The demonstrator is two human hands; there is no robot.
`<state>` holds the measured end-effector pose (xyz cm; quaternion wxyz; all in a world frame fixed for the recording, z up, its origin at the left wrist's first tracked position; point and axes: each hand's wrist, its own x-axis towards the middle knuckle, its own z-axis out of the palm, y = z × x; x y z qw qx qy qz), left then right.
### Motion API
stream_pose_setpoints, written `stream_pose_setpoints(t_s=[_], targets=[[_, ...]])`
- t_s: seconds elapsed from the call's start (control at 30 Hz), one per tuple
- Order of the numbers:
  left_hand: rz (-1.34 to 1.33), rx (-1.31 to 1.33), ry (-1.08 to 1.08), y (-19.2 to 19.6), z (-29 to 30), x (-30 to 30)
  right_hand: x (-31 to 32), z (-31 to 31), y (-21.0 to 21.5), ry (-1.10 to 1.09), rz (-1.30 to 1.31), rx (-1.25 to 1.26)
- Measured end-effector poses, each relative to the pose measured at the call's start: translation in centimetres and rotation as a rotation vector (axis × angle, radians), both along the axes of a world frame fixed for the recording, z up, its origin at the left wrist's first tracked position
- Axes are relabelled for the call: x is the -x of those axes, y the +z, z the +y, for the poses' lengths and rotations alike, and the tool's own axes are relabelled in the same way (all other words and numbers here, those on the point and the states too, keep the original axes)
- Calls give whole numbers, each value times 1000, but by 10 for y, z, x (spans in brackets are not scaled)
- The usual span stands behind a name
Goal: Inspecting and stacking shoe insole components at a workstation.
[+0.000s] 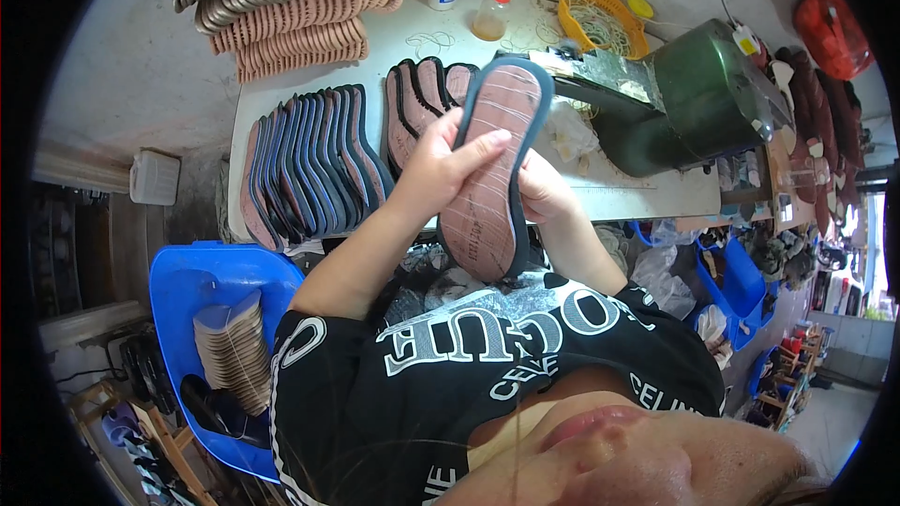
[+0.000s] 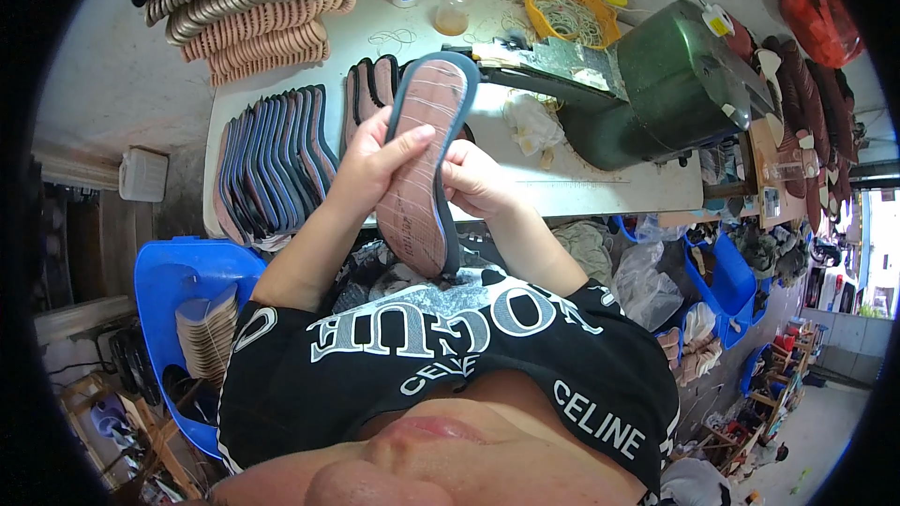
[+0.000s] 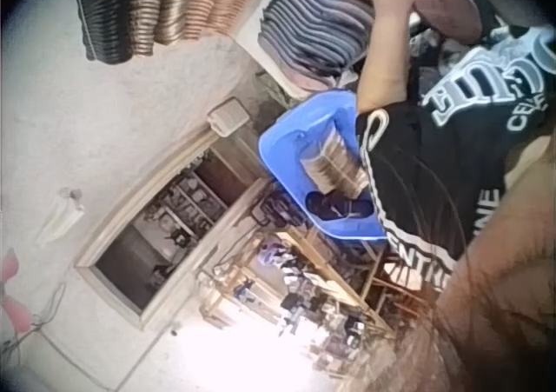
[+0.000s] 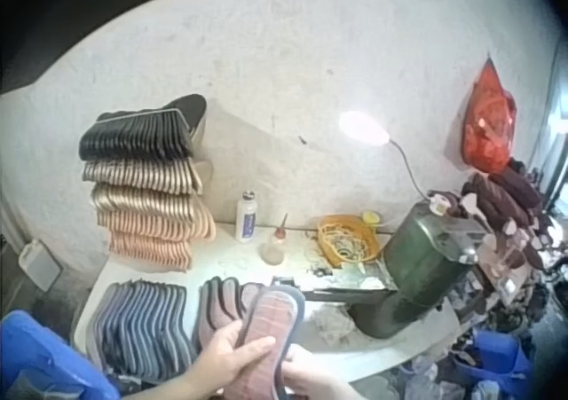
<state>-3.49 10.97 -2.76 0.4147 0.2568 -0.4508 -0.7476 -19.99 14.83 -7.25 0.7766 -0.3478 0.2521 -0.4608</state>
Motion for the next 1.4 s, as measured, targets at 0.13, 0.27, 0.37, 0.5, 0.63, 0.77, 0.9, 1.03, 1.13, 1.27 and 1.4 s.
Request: stream_pose_setpoints(t_s=[0.13,0.27,0.37,0.5,0.63,0.77,0.9,1.03,1.13,1.27,1.4], targets=[[-138,198,45,0,-8,8,22,-2,6,6,159,7],[-479,387,228,-11,-22,15,20,-10,28,-174,529,107],[-437,381,225,-3,-27,23,22,-14,32,-186,605,194],[-380,309,196,12,-43,36,30,-20,28,-257,528,172],[-201,223,305,10,-87,58,36,-9,23,-197,231,-5],[-626,434,229,-13,-142,74,38,-5,20,-384,100,-48],[-866,480,295,-35,-155,91,47,-4,22,-469,86,-53],[-902,448,260,-19,-150,101,46,-5,18,-506,75,-34],[-1076,558,281,-4,-145,108,49,0,25,-359,144,-111],[-992,439,303,-21,-164,111,35,-2,23,-513,73,-134],[-850,260,193,-37,-193,102,24,-16,25,-567,15,-98]])
